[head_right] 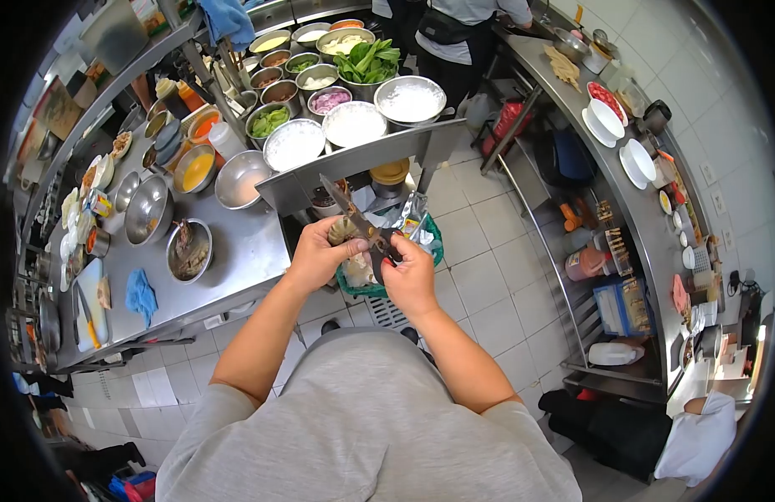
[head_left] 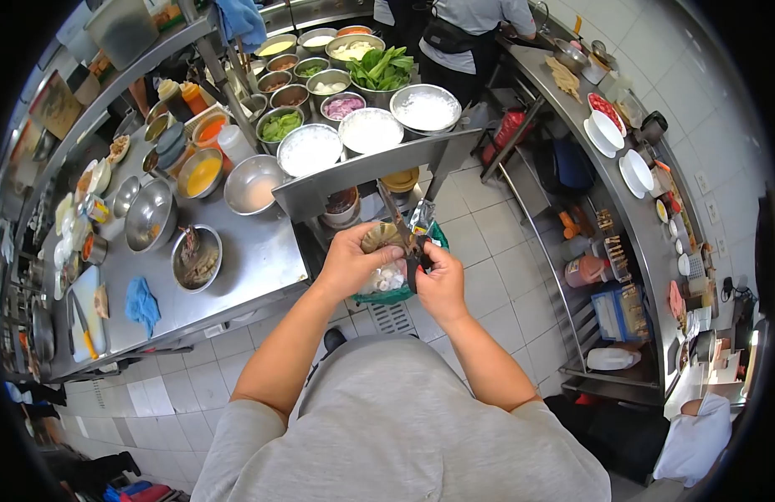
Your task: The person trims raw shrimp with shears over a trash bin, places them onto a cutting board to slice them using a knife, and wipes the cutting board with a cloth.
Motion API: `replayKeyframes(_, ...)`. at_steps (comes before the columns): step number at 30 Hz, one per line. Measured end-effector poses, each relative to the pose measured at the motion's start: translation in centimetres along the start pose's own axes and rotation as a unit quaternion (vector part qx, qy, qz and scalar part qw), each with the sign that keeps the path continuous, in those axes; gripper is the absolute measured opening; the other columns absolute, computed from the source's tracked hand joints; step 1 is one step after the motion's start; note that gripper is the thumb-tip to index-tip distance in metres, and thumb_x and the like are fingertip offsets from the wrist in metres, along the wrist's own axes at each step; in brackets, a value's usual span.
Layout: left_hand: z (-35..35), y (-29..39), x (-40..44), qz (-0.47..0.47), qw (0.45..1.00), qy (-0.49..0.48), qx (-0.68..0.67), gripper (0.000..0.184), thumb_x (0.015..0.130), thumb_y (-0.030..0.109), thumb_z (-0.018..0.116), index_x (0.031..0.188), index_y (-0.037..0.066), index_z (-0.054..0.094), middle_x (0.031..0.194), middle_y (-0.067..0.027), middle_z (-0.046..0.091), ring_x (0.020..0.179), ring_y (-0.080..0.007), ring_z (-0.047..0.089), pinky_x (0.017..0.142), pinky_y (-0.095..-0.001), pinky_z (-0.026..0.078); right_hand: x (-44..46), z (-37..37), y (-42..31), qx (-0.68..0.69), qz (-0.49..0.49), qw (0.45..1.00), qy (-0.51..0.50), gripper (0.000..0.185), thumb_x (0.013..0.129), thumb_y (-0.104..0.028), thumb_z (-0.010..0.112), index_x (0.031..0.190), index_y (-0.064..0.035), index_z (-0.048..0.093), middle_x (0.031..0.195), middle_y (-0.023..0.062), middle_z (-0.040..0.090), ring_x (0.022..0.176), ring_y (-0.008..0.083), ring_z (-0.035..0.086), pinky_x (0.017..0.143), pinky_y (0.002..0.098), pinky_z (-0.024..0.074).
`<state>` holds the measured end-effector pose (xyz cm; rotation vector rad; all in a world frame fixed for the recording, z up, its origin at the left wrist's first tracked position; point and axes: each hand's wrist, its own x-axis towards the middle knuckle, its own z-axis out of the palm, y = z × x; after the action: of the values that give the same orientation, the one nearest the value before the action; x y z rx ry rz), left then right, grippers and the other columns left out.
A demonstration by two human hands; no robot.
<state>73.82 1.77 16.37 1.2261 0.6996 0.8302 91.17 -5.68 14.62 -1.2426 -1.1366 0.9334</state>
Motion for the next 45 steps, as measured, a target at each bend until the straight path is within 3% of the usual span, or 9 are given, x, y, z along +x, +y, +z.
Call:
replayKeyframes(10,-1.2,1.7,0.7,-0.001,0.993,-0.054,0.105,0.031,0.088,0.004,0.083,0.118,0.0,0.074,0.102,-0.0053,0.077,0.094,-0.0103,0.069,0.087,-0.0292,0.057,-0.1,-1.1,1.6,-0.072,-0.05,0.996,0.011,0.031,0.078,0.008,0.065,0.109,0.0085,0.069,0.101,0.0142,0.07,0.087,0.0177,0.065,0.076,0.0299,0.0536)
replayKeyframes(13,-0.6,1.6,0.4,0.083,0.983,-0.024,0.161,0.018,0.088,0.003,0.081,0.106,0.0,0.079,0.101,-0.0046,0.078,0.091,-0.0112,0.068,0.084,-0.0298,0.055,-0.1,-0.9,0.9,-0.079,-0.054,0.995,0.018,0.031,0.078,0.006,0.066,0.108,0.0067,0.07,0.095,0.0141,0.069,0.083,0.0198,0.065,0.076,0.0311,0.0529)
replayKeyframes(16,-0.6,1.4,0.1,0.092,0.987,-0.034,0.126,0.025,0.088,0.0,0.079,0.113,0.0,0.075,0.106,-0.0044,0.078,0.097,-0.0132,0.07,0.09,-0.032,0.057,-0.3,-0.7,0.3,-0.088,-0.056,0.994,0.03,0.029,0.078,0.003,0.066,0.107,0.0043,0.071,0.09,0.0136,0.069,0.082,0.021,0.065,0.077,0.0313,0.0524)
replayKeyframes(18,-0.7,0.6,-0.2,0.093,0.99,-0.024,0.104,0.025,0.089,0.001,0.079,0.113,0.0,0.075,0.106,-0.0046,0.078,0.098,-0.0135,0.07,0.091,-0.0322,0.057,-0.3,-0.7,0.5,-0.087,-0.029,0.996,-0.006,0.026,0.088,0.006,0.073,0.113,0.0025,0.075,0.1,0.0043,0.073,0.091,0.0095,0.066,0.082,0.0256,0.0531)
replayKeyframes(25,-1.0,-0.7,-0.4,0.05,0.996,0.011,0.077,0.02,0.092,0.004,0.079,0.11,-0.002,0.074,0.098,-0.0047,0.077,0.091,-0.0118,0.07,0.087,-0.0305,0.057,-0.8,0.8,1.3,-0.049,0.003,0.999,0.007,0.027,0.091,0.0,0.076,0.118,0.0011,0.074,0.097,0.0001,0.073,0.088,0.0062,0.064,0.08,0.0235,0.0523)
replayKeyframes(28,-1.4,-2.7,0.3,0.054,0.997,0.036,0.053,0.026,0.095,0.005,0.078,0.119,-0.001,0.072,0.103,-0.0055,0.077,0.091,-0.0106,0.069,0.081,-0.0293,0.058,-0.7,1.7,-0.2,-0.047,0.028,0.998,0.028,0.024,0.091,-0.004,0.079,0.114,0.0002,0.074,0.094,-0.001,0.073,0.084,0.0046,0.062,0.075,0.0234,0.0514)
replayKeyframes(33,-0.6,-1.4,0.6,-0.035,0.96,0.043,-0.276,0.033,0.105,0.025,0.067,0.133,0.009,0.06,0.109,-0.004,0.073,0.089,-0.0172,0.07,0.075,-0.0369,0.059,-0.2,2.1,-1.0,-0.061,0.044,0.997,0.031,0.023,0.09,-0.01,0.084,0.108,0.0,0.074,0.09,-0.002,0.072,0.081,0.0033,0.059,0.071,0.0241,0.0501)
replayKeyframes(41,-1.6,-3.2,1.3,-0.02,0.947,-0.018,-0.32,0.021,0.109,0.023,0.061,0.125,0.01,0.065,0.114,-0.0047,0.073,0.101,-0.016,0.07,0.085,-0.0328,0.057,-0.4,2.6,-0.9,-0.045,0.04,0.997,0.045,0.023,0.091,-0.01,0.083,0.109,0.0011,0.074,0.092,-0.0001,0.073,0.082,0.0047,0.063,0.073,0.0238,0.0519)
replayKeyframes(45,-0.2,-3.3,0.9,-0.024,0.937,0.055,-0.345,0.023,0.109,0.024,0.06,0.126,0.009,0.064,0.115,-0.0075,0.073,0.104,-0.0185,0.071,0.091,-0.0352,0.059,-0.5,2.7,-0.8,-0.046,0.033,0.997,0.045,0.023,0.092,-0.01,0.082,0.11,0.0013,0.074,0.095,0.0001,0.073,0.084,0.005,0.062,0.074,0.0234,0.0518)
